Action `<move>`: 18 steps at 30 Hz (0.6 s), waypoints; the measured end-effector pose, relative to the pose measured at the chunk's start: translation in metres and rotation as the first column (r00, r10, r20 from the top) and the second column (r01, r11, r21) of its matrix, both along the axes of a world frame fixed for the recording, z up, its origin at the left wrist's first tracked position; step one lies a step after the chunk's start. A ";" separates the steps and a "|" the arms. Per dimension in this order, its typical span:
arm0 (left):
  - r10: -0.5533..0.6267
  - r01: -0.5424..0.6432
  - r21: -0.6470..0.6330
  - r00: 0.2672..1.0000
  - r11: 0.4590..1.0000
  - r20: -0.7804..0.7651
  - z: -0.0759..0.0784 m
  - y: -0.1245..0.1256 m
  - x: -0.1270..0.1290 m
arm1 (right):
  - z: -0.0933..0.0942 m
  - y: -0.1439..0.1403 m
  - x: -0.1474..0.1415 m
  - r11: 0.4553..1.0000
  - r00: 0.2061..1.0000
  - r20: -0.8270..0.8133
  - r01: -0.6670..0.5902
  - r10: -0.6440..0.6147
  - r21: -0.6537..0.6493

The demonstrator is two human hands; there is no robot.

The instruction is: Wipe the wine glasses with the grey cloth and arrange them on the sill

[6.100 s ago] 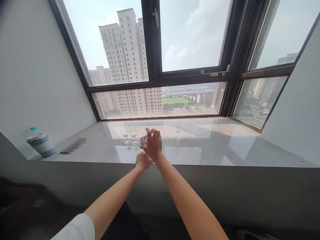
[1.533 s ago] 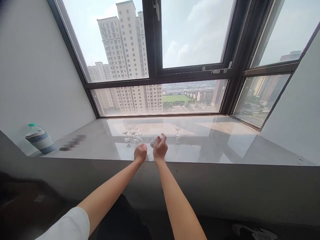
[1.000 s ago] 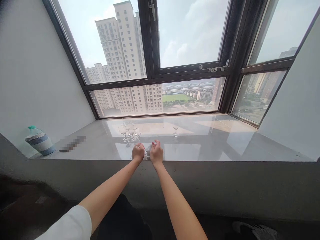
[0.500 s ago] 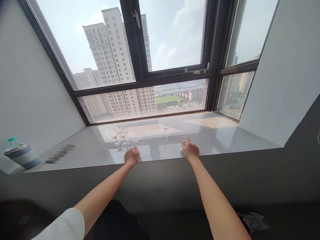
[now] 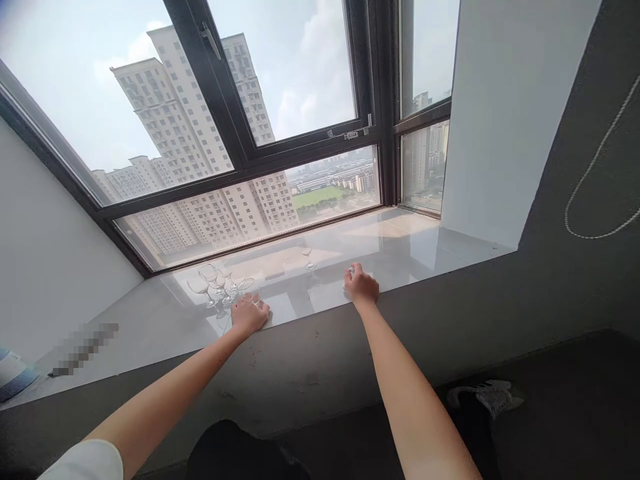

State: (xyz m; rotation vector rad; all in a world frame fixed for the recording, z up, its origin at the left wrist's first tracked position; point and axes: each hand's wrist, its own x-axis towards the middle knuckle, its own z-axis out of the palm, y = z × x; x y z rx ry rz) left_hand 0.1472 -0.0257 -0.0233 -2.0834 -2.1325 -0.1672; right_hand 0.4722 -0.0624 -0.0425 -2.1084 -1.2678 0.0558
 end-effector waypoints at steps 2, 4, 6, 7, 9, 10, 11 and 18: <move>-0.038 0.037 -0.023 0.998 0.999 -0.043 0.001 0.006 0.001 | 0.000 -0.001 0.000 1.000 1.000 0.005 0.000 0.000 0.008; -0.070 0.066 -0.059 0.995 0.996 -0.070 0.000 0.014 0.003 | 0.000 -0.001 0.000 1.000 1.000 0.011 0.007 -0.007 0.018; -0.106 0.097 -0.105 0.991 0.990 -0.083 -0.001 0.022 0.009 | 0.000 0.000 0.000 1.000 1.000 0.016 0.012 -0.013 0.028; -0.124 0.113 -0.126 0.988 0.986 -0.087 -0.001 0.027 0.014 | -0.001 0.000 0.000 0.999 1.000 0.018 0.014 -0.014 0.032; -0.158 0.142 -0.162 0.983 0.977 -0.089 -0.002 0.036 0.027 | -0.001 0.001 0.000 0.999 1.000 0.022 0.016 -0.017 0.040; -0.172 0.155 -0.175 0.981 0.972 -0.089 -0.003 0.040 0.035 | -0.002 0.002 0.000 0.999 1.000 0.025 0.017 -0.018 0.042; -0.184 0.165 -0.186 0.979 0.968 -0.088 -0.003 0.044 0.044 | -0.003 0.002 0.000 0.999 0.999 0.028 0.019 -0.020 0.044; -0.241 0.222 -0.230 0.969 0.947 -0.054 -0.004 0.066 0.105 | -0.008 0.004 0.002 0.998 0.998 0.050 0.027 -0.030 0.051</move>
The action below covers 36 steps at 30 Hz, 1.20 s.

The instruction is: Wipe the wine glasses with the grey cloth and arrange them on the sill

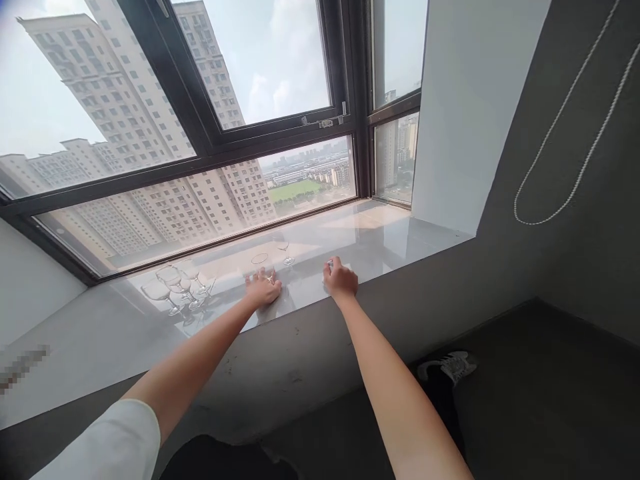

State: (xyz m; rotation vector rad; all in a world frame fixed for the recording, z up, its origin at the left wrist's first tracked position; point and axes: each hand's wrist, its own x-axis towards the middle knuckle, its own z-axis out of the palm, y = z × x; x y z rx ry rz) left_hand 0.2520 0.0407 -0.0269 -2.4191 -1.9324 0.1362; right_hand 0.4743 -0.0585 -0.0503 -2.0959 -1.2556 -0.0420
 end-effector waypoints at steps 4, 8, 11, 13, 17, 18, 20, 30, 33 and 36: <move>-0.031 0.031 -0.015 0.999 0.999 0.015 0.000 0.009 0.022 | -0.002 0.000 0.000 1.000 1.000 0.015 0.003 -0.004 0.013; -0.052 0.053 -0.028 0.998 0.998 0.024 -0.001 0.018 0.039 | -0.002 0.001 0.000 0.999 1.000 0.020 0.010 -0.011 0.032; -0.051 0.052 -0.034 0.998 0.998 0.028 -0.001 0.025 0.049 | -0.002 0.001 0.000 0.999 1.000 0.022 0.014 -0.016 0.051; -0.049 0.050 -0.037 0.998 0.998 0.033 -0.001 0.029 0.054 | -0.002 0.000 -0.001 0.998 1.000 0.022 0.019 -0.020 0.063; -0.038 0.040 -0.035 0.998 0.999 0.047 -0.004 0.036 0.060 | -0.002 0.000 -0.001 0.997 1.000 0.023 0.019 -0.020 0.080; -0.034 0.035 -0.031 0.998 0.999 0.052 -0.006 0.037 0.061 | -0.002 0.000 -0.001 0.996 1.000 0.022 0.018 -0.020 0.083; -0.022 0.023 -0.020 0.998 1.000 0.064 -0.008 0.040 0.064 | -0.003 0.001 -0.001 0.996 1.000 0.021 0.020 -0.021 0.089; -0.022 0.013 0.066 0.990 0.998 0.138 -0.006 0.050 0.074 | -0.004 0.001 0.000 0.995 0.999 0.006 0.033 -0.033 0.093; -0.029 0.015 0.088 0.987 0.996 0.158 -0.004 0.051 0.076 | -0.003 0.001 -0.001 0.996 0.999 -0.003 0.039 -0.039 0.085; -0.014 -0.002 0.093 0.984 0.996 0.177 -0.002 0.053 0.076 | -0.002 0.000 0.000 0.996 0.999 -0.009 0.045 -0.045 0.077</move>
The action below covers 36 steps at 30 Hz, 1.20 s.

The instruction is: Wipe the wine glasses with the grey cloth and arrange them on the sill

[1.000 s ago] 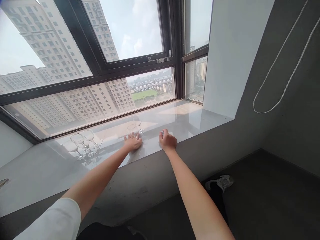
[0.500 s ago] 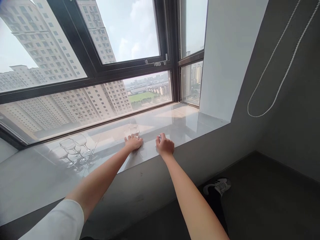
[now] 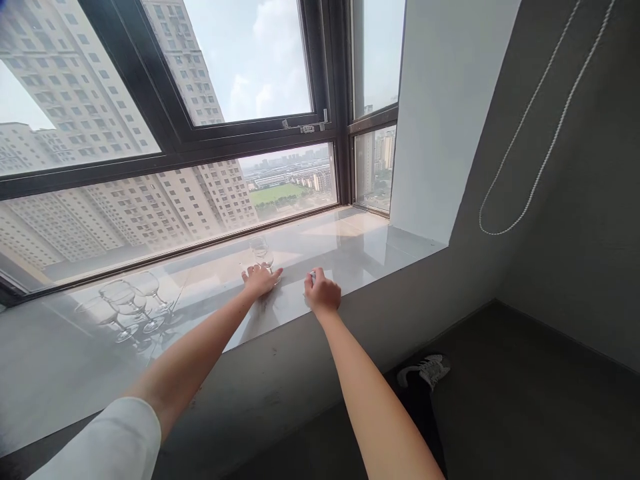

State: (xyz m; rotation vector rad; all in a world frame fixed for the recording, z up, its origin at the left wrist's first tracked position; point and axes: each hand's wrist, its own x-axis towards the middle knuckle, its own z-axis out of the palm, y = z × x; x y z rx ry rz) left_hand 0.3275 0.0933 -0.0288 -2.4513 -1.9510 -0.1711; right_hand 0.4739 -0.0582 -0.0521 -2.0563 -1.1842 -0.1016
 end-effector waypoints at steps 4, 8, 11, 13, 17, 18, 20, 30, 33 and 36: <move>-0.024 0.024 -0.006 1.000 1.000 0.003 0.005 0.000 -0.009 | 0.000 0.000 0.001 1.000 1.000 -0.005 0.003 -0.003 -0.008; -0.075 0.076 0.016 0.997 0.997 -0.017 0.014 -0.007 -0.036 | 0.000 -0.001 0.002 1.000 1.000 -0.009 0.009 -0.009 -0.010; -0.116 0.118 0.060 0.992 0.991 -0.039 0.020 -0.019 -0.073 | 0.000 -0.002 0.001 1.000 1.000 -0.010 0.028 -0.029 -0.005; -0.115 0.118 0.085 0.992 0.989 -0.045 0.023 -0.029 -0.104 | 0.000 -0.003 0.000 0.999 0.999 -0.009 0.041 -0.041 -0.007; 0.016 -0.015 0.110 1.000 0.994 -0.011 0.029 -0.049 -0.177 | -0.002 -0.003 0.000 0.998 0.998 -0.004 0.056 -0.056 -0.020; 0.064 -0.064 0.113 0.998 0.991 0.005 0.031 -0.054 -0.196 | -0.003 -0.003 0.001 0.998 0.998 -0.002 0.058 -0.058 -0.024; 0.165 -0.170 0.124 0.985 0.978 0.045 0.035 -0.065 -0.232 | -0.005 -0.002 0.001 0.998 0.998 0.001 0.063 -0.063 -0.031; 0.552 -0.585 -0.006 0.760 0.811 0.343 0.031 -0.069 -0.309 | -0.010 0.003 0.002 0.995 0.995 0.003 0.098 -0.098 -0.033; 0.573 -0.598 -0.084 0.706 0.797 0.417 0.027 -0.052 -0.304 | -0.010 0.003 0.002 0.994 0.995 0.007 0.102 -0.102 -0.033; 0.582 -0.592 -0.144 0.666 0.793 0.467 0.027 -0.039 -0.297 | -0.010 0.003 0.002 0.995 0.995 0.015 0.094 -0.094 -0.042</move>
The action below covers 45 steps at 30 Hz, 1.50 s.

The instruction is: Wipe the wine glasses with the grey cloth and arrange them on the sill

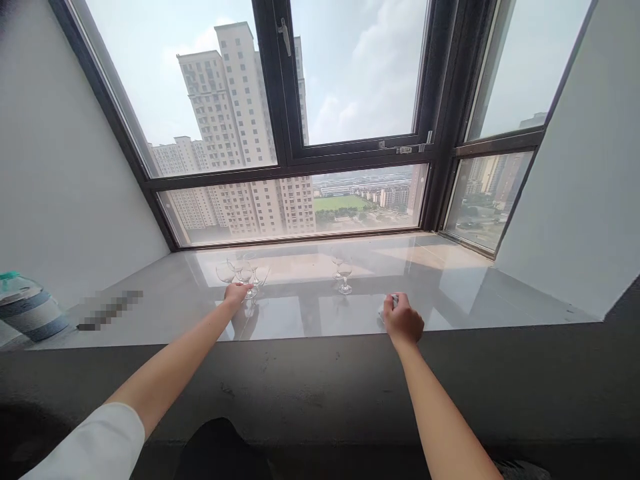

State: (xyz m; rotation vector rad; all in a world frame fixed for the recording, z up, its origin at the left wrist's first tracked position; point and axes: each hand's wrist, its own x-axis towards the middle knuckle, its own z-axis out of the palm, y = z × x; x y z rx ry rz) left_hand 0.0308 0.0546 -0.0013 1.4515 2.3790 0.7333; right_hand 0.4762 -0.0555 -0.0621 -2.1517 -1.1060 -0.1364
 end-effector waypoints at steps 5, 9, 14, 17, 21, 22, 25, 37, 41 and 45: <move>-0.035 0.034 0.036 0.999 0.999 0.035 0.000 -0.003 0.010 | 0.001 0.000 0.000 1.000 1.000 0.009 -0.001 0.002 -0.013; -0.151 0.153 0.094 0.988 0.984 -0.022 -0.012 -0.022 0.027 | 0.003 -0.001 -0.002 1.000 1.000 0.005 -0.003 0.003 -0.020; -0.325 0.343 0.080 0.929 0.936 -0.178 -0.027 -0.044 0.060 | 0.005 -0.002 -0.003 1.000 1.000 0.001 -0.002 0.002 -0.022; -0.423 0.449 0.055 0.871 0.892 -0.249 -0.028 -0.049 0.081 | 0.005 -0.003 -0.003 1.000 1.000 0.002 -0.006 0.006 -0.019; -0.523 0.561 0.047 0.796 0.826 -0.303 -0.030 -0.053 0.107 | 0.005 -0.003 -0.003 1.000 1.000 0.007 -0.011 0.011 -0.015; -0.533 0.577 0.057 0.784 0.814 -0.318 -0.031 -0.054 0.113 | 0.005 -0.003 -0.003 1.000 1.000 0.009 -0.011 0.011 -0.014; -0.535 0.601 0.089 0.762 0.794 -0.365 -0.034 -0.059 0.123 | 0.005 -0.003 -0.003 1.000 1.000 0.012 -0.010 0.010 -0.011; -0.496 0.605 0.114 0.734 0.788 -0.464 -0.035 -0.071 0.124 | 0.002 -0.002 -0.003 1.000 1.000 -0.018 0.008 -0.008 0.026; -0.493 0.604 0.116 0.733 0.789 -0.468 -0.035 -0.071 0.125 | 0.000 0.000 -0.002 0.999 1.000 -0.024 0.013 -0.012 0.032; -0.492 0.605 0.119 0.732 0.787 -0.472 -0.035 -0.071 0.125 | -0.001 0.000 -0.002 0.999 0.999 -0.030 0.015 -0.014 0.033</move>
